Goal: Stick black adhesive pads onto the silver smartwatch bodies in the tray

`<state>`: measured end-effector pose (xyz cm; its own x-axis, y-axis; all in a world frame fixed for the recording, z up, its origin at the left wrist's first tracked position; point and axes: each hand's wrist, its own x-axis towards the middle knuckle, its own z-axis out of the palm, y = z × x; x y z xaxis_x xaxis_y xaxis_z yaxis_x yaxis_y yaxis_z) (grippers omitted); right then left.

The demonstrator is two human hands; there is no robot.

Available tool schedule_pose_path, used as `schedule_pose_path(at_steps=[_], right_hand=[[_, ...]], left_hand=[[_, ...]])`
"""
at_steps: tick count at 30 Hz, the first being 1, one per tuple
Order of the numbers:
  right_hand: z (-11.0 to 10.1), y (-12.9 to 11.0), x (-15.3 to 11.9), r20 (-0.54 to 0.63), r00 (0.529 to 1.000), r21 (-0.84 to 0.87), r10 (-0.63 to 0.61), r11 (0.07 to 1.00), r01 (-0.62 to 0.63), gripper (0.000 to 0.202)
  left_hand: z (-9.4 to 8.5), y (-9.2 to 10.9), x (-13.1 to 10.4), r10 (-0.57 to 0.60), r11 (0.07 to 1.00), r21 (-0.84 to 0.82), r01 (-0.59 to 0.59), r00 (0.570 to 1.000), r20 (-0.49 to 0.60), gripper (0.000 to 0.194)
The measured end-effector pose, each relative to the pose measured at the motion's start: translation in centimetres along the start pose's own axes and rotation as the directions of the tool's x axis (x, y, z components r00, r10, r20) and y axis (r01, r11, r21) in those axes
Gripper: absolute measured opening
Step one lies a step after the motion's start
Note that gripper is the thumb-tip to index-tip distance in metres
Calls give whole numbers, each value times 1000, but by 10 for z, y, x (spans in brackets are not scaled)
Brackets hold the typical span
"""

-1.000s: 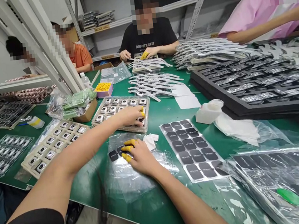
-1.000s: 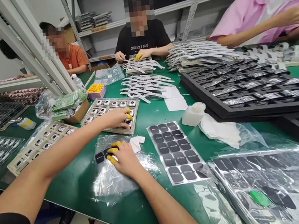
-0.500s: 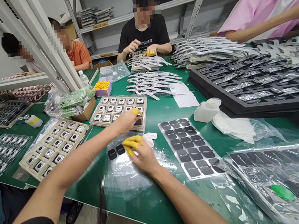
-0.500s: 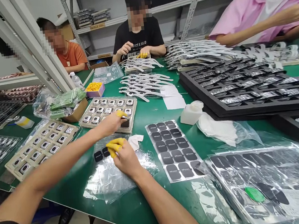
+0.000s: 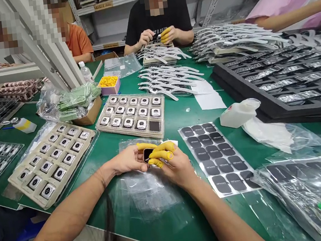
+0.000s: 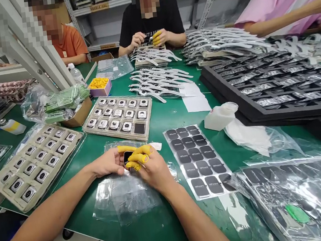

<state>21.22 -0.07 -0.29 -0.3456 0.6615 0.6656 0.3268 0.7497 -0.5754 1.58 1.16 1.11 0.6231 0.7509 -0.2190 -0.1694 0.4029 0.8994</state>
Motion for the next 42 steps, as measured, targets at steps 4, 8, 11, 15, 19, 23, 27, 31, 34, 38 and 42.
schedule_pose_path(at_steps=[4, 8, 11, 15, 19, 23, 27, 31, 34, 38, 42], right_hand=[[-10, -1, 3, -78, 956, 150, 281, 952, -268, 16], [-43, 10, 7, 328, 823, 56, 463, 860, -507, 12], [-52, 14, 7, 287, 830, -185, 477, 878, -441, 14], [-29, 5, 3, 38, 944, -122, 327, 940, -320, 30], [0, -4, -5, -10, 947, -101, 320, 942, -319, 22], [8, -6, -10, -110, 944, -88, 311, 943, -321, 22], [9, -8, -10, -200, 946, -87, 255, 957, -277, 17], [5, -12, -7, -212, 946, 20, 244, 969, -245, 15], [-19, -10, -2, -24, 924, 307, 382, 882, -356, 4], [-69, 6, 3, 529, 629, 82, 570, 703, -706, 29], [-80, 28, 0, 297, 695, -415, 655, 744, -523, 37]], left_hand=[[2, -2, -1, -6, 995, 104, 15, 996, -90, 69], [2, -3, 2, 74, 975, 223, -19, 968, -238, 59], [3, -3, 3, 87, 976, 216, -33, 965, -248, 63], [8, -6, 2, 96, 971, 236, -46, 974, -203, 63], [13, -11, 0, 123, 948, 314, -48, 967, -225, 70], [16, -12, -2, 176, 888, 460, -30, 945, -277, 68], [21, -7, -4, 208, 799, 601, -3, 940, -271, 51], [23, -7, -5, 248, 760, 650, -29, 936, -249, 43], [21, -11, -3, 254, 794, 607, -13, 915, -313, 46], [16, -19, 3, 191, 882, 471, 16, 902, -388, 53], [12, -23, 5, 114, 895, 439, 79, 911, -397, 53]])
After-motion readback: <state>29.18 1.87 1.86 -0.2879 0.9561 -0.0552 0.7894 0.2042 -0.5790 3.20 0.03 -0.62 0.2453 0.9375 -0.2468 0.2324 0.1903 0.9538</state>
